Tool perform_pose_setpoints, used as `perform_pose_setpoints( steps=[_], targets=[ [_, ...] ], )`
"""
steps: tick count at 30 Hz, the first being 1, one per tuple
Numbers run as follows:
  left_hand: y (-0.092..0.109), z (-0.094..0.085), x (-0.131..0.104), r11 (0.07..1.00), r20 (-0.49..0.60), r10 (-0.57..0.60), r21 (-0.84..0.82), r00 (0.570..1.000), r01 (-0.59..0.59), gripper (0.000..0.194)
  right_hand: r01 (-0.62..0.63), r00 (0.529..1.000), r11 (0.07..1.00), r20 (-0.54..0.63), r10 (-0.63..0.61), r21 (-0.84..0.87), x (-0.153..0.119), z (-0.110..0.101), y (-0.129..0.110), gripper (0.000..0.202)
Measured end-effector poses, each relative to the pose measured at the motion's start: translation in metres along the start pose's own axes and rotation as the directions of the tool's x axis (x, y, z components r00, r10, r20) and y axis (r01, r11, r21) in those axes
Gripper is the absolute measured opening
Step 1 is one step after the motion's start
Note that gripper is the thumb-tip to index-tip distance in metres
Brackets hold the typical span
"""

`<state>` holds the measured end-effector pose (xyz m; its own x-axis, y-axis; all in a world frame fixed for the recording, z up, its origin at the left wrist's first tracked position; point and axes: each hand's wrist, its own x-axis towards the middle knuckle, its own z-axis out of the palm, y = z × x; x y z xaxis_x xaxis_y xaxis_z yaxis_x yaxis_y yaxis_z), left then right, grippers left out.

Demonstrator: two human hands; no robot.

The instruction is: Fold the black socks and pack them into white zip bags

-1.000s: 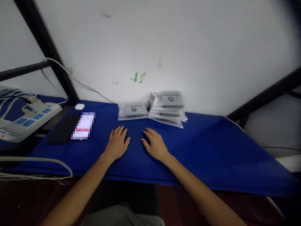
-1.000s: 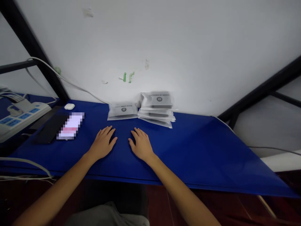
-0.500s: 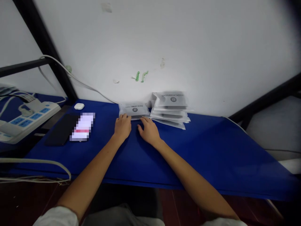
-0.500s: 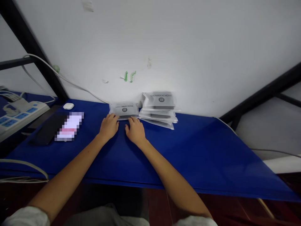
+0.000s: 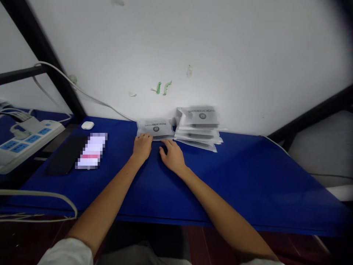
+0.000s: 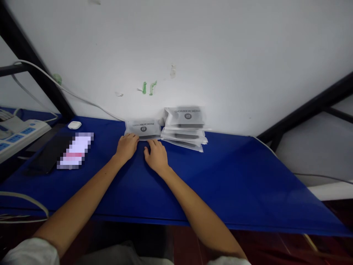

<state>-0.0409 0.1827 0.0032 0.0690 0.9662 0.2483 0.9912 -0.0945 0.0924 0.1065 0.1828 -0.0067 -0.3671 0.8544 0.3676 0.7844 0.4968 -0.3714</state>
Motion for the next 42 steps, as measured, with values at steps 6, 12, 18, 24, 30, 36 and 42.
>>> perform_pose_setpoints(
  steps=[6, 12, 18, 24, 30, 36, 42],
  targets=[
    [0.0, -0.004, -0.003, 1.0, 0.013, -0.003, 0.023, 1.0, 0.003, 0.032, -0.006, 1.0, 1.0, -0.015, 0.006, 0.01, -0.001, -0.001, 0.003, 0.031],
    [-0.002, -0.015, -0.017, 0.997, 0.043, -0.058, 0.044, 0.997, 0.057, 0.027, 0.035, 0.998, 0.999, -0.046, -0.036, -0.014, -0.002, -0.004, -0.001, 0.03],
    [-0.005, -0.026, -0.04, 0.993, 0.068, -0.114, 0.046, 0.991, 0.111, 0.023, 0.092, 0.996, 0.992, -0.014, -0.093, -0.089, -0.007, -0.014, -0.006, 0.029],
    [-0.009, -0.035, -0.068, 0.993, 0.081, -0.11, 0.05, 0.991, 0.106, 0.026, 0.118, 0.992, 0.984, 0.068, -0.11, -0.132, -0.024, -0.025, -0.004, 0.028],
    [-0.018, -0.031, -0.093, 0.997, 0.047, -0.075, 0.024, 0.996, 0.074, 0.03, 0.162, 0.983, 0.979, 0.11, -0.149, -0.121, -0.045, -0.035, 0.001, 0.025],
    [-0.024, -0.023, -0.104, 0.997, -0.048, -0.079, -0.012, 0.996, 0.079, 0.033, 0.195, 0.978, 0.976, 0.099, -0.186, -0.097, -0.05, -0.032, 0.006, 0.023],
    [-0.024, -0.021, -0.107, 0.993, -0.108, -0.1, -0.076, 0.989, 0.092, 0.032, 0.208, 0.977, 0.976, 0.065, -0.203, -0.066, -0.049, -0.028, 0.011, 0.022]
  ],
)
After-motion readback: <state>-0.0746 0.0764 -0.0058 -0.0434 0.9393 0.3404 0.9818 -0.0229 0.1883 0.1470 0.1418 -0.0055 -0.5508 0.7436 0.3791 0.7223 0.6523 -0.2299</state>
